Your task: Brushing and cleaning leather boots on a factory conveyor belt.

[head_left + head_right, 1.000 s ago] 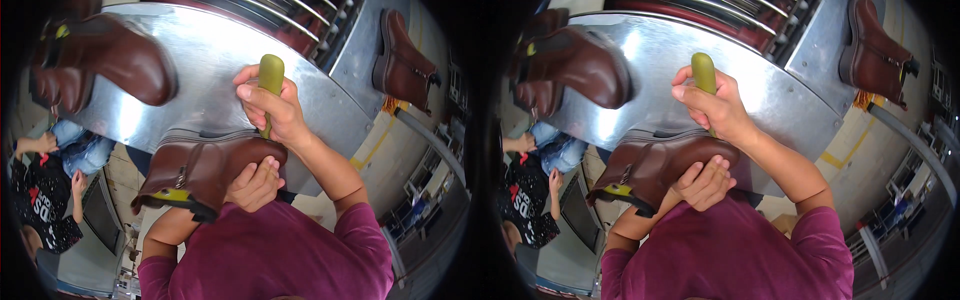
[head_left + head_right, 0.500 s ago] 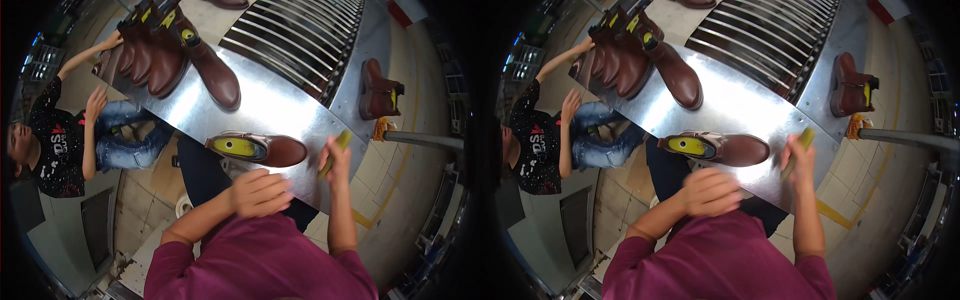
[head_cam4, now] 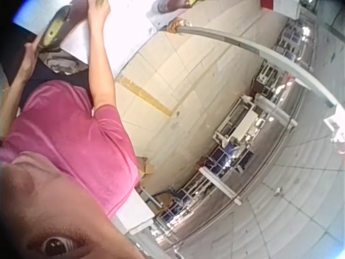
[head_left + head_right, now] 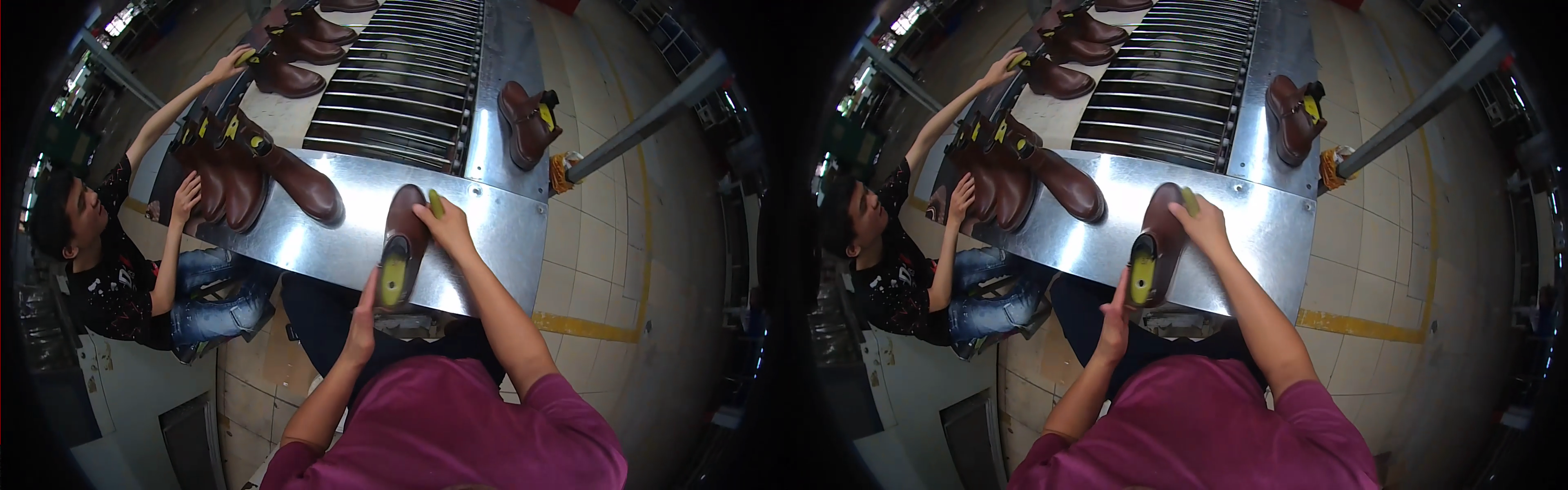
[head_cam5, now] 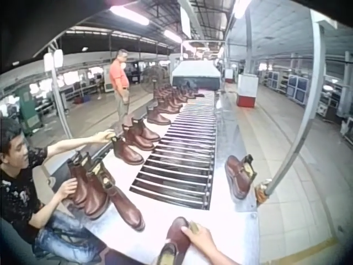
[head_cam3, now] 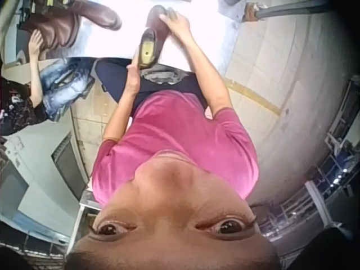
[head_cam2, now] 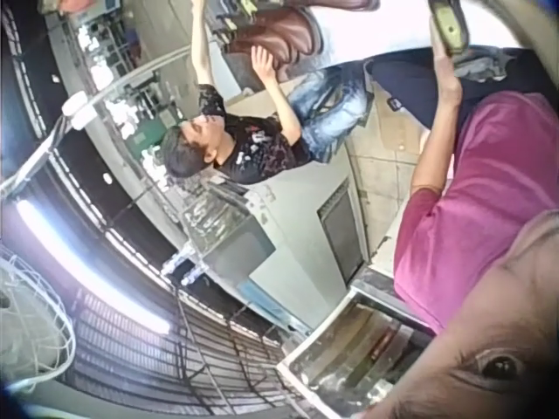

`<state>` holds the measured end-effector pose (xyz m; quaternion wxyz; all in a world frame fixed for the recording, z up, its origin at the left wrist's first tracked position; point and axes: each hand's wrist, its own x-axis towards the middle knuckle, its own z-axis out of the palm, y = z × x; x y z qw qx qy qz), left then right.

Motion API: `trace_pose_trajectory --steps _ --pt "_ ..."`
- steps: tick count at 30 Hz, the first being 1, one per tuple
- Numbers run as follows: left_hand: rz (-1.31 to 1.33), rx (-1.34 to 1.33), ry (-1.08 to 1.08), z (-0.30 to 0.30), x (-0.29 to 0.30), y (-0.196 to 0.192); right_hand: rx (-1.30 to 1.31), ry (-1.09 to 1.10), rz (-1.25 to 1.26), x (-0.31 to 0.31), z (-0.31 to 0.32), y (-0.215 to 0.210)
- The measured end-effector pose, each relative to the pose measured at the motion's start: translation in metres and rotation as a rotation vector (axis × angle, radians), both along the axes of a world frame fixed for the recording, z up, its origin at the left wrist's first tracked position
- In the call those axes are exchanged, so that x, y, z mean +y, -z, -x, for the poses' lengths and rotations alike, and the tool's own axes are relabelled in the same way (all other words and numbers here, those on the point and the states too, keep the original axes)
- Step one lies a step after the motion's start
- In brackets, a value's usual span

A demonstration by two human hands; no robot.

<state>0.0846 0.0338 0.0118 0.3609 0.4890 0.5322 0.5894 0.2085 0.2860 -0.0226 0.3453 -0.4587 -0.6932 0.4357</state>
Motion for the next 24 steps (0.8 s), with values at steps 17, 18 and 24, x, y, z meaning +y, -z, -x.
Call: trace_pose_trajectory --steps 17,18,24 --pt "-0.231 0.624 0.179 0.069 0.051 0.008 0.492 0.139 0.333 -0.007 -0.082 -0.042" --pt "-0.241 0.629 0.117 0.069 0.045 0.014 0.478 0.166 0.350 -0.015 -0.083 -0.046" --pt "-0.210 0.758 0.002 0.054 0.047 0.004 0.848 0.095 0.549 -0.053 -0.070 -0.065"
